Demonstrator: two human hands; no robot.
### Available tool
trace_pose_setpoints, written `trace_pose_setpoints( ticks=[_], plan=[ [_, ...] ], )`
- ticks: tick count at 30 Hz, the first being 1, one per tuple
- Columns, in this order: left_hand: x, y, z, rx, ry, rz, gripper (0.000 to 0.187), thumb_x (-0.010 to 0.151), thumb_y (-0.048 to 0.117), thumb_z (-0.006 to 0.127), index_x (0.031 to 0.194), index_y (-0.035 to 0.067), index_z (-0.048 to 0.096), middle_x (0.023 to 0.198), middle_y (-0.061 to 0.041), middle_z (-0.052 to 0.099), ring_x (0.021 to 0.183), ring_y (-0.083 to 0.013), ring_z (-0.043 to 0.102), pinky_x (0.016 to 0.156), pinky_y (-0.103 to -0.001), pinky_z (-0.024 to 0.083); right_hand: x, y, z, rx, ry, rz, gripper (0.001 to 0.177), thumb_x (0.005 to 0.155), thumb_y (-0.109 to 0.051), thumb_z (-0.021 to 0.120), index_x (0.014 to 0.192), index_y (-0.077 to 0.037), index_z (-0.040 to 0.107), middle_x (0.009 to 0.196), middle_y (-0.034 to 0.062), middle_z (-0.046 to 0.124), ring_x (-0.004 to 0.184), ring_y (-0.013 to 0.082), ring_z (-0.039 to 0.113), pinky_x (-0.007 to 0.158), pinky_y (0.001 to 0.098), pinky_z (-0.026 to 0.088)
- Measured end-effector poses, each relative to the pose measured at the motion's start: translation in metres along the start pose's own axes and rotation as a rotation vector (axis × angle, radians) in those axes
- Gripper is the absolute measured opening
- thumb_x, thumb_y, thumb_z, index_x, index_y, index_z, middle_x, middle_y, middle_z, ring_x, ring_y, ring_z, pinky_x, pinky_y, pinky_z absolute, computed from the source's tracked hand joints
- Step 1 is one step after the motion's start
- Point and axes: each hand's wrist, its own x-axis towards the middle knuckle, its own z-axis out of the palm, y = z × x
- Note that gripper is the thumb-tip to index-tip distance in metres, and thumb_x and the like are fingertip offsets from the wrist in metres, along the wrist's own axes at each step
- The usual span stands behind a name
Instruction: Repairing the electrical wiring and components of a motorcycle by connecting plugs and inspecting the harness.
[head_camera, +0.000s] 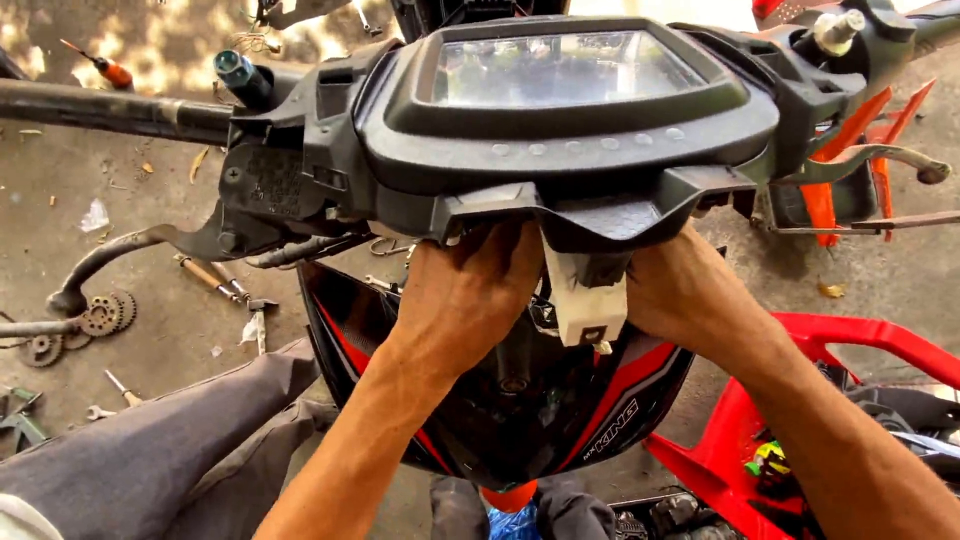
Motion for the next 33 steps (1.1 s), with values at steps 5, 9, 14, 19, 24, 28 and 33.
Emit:
trace_pose_setpoints(
  ticks=[5,9,14,19,24,28,33],
  plan=[
    [-0.006,0.000,0.007,0.005,0.004,0.018,0.006,0.089,0.009,0.067,0.085,0.014,0.067,0.065,0.001,0.057,0.057,-0.0178,0.066,0.043,-0.030,0.047,-0.007,0.003,0.001,-0.002,0.062,0.006,0.033,0.093,-0.005,0.055,0.118,0.010,0.069,0.104,0.0320,0.070,0.103,0.0508,0.068,0.094,0.0578,0.051],
    [-0.009,-0.002,0.009,0.003,-0.001,0.036,0.004,0.092,0.010,0.065,0.091,0.013,0.069,0.067,0.000,0.058,0.059,-0.0174,0.066,0.043,-0.031,0.048,-0.011,0.005,0.005,-0.008,0.109,0.005,0.032,0.093,-0.006,0.056,0.118,0.009,0.068,0.103,0.0309,0.069,0.101,0.0499,0.068,0.092,0.0572,0.051],
    [-0.003,0.000,0.007,0.031,-0.021,0.056,0.011,0.092,0.009,0.064,0.098,0.013,0.071,0.070,0.001,0.059,0.058,-0.0153,0.066,0.041,-0.032,0.047,-0.019,0.025,0.022,-0.016,0.142,0.024,0.031,0.093,-0.007,0.057,0.118,0.008,0.068,0.101,0.0295,0.068,0.100,0.0489,0.068,0.090,0.0564,0.051],
    [-0.005,-0.003,0.007,0.060,-0.024,0.094,0.013,0.091,0.012,0.067,0.103,0.012,0.071,0.079,-0.002,0.066,0.065,-0.0173,0.071,0.043,-0.032,0.050,-0.016,0.198,0.103,-0.038,0.185,0.032,0.030,0.094,-0.008,0.058,0.117,0.007,0.068,0.100,0.0282,0.068,0.099,0.0478,0.068,0.088,0.0557,0.052],
    [-0.007,-0.003,0.007,0.093,-0.031,0.053,0.011,0.090,0.015,0.069,0.101,0.015,0.072,0.075,0.001,0.062,0.061,-0.0166,0.068,0.044,-0.030,0.049,-0.016,0.230,0.129,-0.044,0.233,0.026,0.029,0.094,-0.009,0.059,0.117,0.006,0.068,0.098,0.0269,0.067,0.097,0.0467,0.068,0.085,0.0549,0.052],
    [-0.009,-0.005,0.010,0.028,-0.031,0.000,0.011,0.093,0.023,0.070,0.101,0.016,0.072,0.073,-0.001,0.063,0.059,-0.0185,0.069,0.047,-0.031,0.053,-0.020,0.234,0.143,-0.047,0.271,0.025,0.028,0.094,-0.010,0.060,0.117,0.005,0.067,0.097,0.0258,0.067,0.096,0.0459,0.068,0.084,0.0543,0.052],
    [-0.001,0.004,0.005,0.014,-0.024,-0.085,0.015,0.087,0.024,0.077,0.097,0.016,0.070,0.070,-0.001,0.060,0.053,-0.0204,0.065,0.044,-0.031,0.052,-0.027,0.042,0.043,-0.045,0.323,0.022,0.027,0.095,-0.011,0.061,0.116,0.004,0.067,0.095,0.0245,0.066,0.095,0.0448,0.068,0.081,0.0536,0.052]
  ],
)
